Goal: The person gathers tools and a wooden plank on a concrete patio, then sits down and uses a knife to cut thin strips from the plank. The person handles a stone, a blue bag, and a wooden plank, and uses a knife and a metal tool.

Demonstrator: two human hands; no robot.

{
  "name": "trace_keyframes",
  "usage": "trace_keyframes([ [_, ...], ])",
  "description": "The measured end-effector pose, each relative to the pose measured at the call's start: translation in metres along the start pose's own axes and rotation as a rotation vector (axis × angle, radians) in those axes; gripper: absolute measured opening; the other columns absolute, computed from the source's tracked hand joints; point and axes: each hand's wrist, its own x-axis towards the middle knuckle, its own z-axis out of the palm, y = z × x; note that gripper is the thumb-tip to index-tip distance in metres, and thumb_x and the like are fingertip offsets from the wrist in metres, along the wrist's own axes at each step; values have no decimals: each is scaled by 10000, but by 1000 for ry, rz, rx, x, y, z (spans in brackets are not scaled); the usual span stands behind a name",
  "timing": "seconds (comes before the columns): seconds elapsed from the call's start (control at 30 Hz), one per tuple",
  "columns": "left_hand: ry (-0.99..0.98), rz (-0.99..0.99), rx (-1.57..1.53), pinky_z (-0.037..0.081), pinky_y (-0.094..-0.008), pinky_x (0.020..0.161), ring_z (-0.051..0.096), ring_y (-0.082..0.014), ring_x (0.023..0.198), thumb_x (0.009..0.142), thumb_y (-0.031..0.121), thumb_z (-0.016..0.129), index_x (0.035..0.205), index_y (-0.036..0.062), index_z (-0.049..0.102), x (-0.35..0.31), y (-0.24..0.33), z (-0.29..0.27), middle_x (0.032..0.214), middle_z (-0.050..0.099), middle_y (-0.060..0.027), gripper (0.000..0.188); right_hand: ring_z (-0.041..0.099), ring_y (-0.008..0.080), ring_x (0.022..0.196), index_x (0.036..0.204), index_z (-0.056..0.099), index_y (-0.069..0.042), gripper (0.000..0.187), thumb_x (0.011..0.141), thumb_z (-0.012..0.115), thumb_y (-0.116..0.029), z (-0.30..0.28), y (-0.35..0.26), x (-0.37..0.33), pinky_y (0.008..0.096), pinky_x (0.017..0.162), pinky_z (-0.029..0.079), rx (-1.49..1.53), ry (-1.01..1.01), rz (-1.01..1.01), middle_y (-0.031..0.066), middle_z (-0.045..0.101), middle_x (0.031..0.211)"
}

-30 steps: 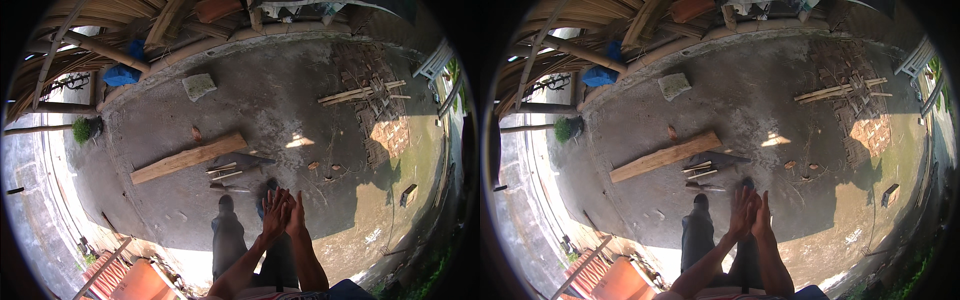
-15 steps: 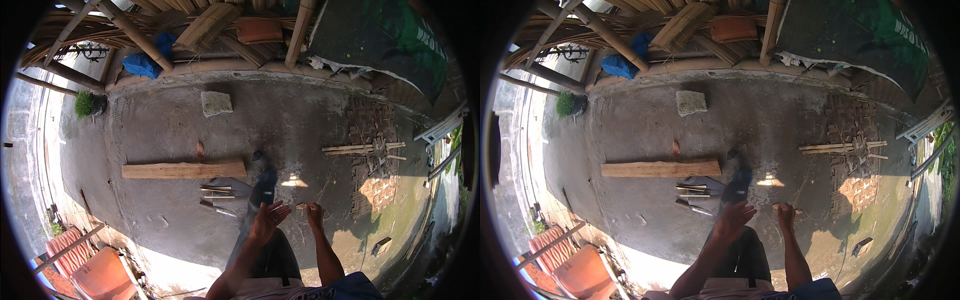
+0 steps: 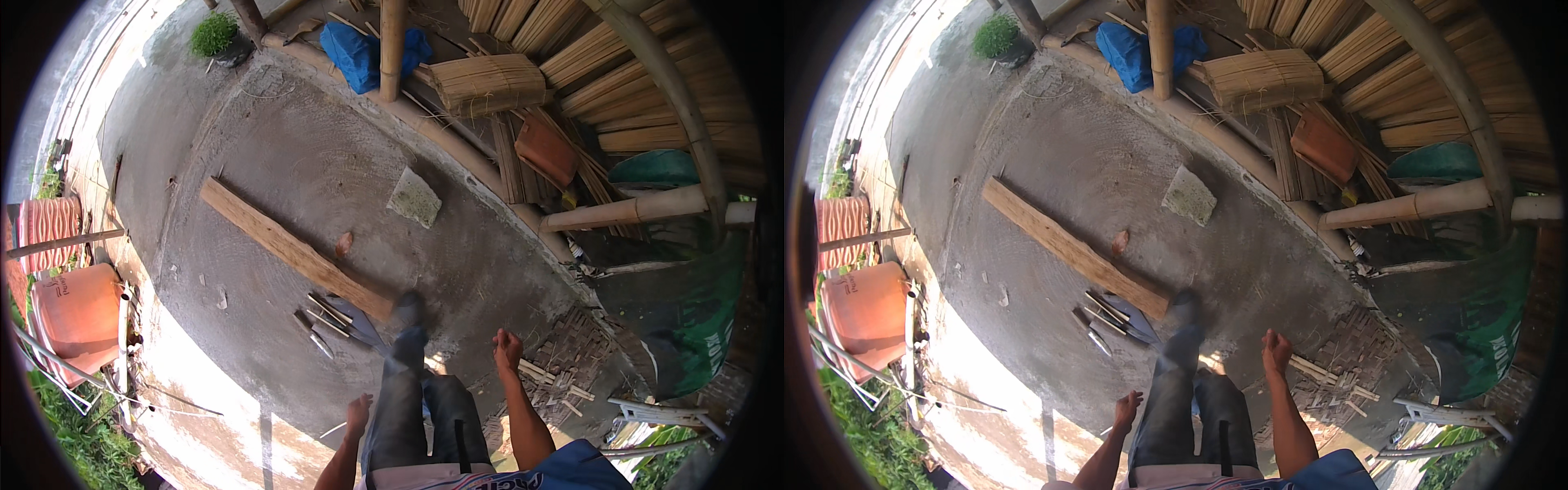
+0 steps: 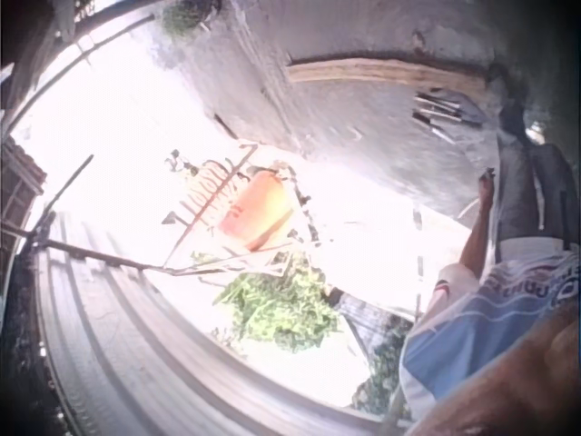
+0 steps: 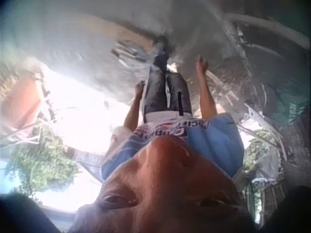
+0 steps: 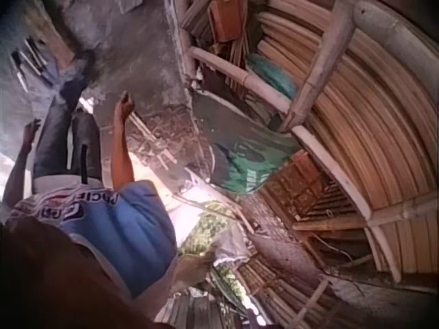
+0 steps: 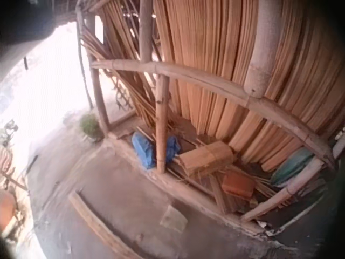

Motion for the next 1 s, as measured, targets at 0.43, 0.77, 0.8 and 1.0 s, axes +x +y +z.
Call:
trace_keyframes([
  [0.43,240,59,-373,512,-292,696,696,-161,691,945,285,666,1046,-68,723,-20,123,82,789,744,-118,372,667,160,647,905,701,0,189,918,710,-189,41,-168,69,317,635,537,-274,-376,-426,80,706,761],
  [0.77,584,-220,-806,523,-339,717,691,-225,756,1043,561,347,1067,-72,702,-35,162,154,810,711,-177,726,694,342,821,848,718,1,393,944,631,-370,37,-239,134,435,772,516,-666,-383,-494,170,718,810],
  [0.8,601,-231,-745,514,-351,758,687,-234,797,1045,556,342,1095,-65,701,-33,170,170,808,711,-173,719,689,344,840,863,722,-1,401,955,615,-376,38,-263,143,429,781,513,-666,-414,-411,181,719,840],
  [1.0,432,-105,-883,511,-334,841,663,-216,938,1037,488,463,1269,-6,621,-13,212,184,996,706,-132,568,678,271,747,879,703,5,404,970,605,-377,55,-370,233,405,704,504,-750,-308,-701,132,702,775],
])
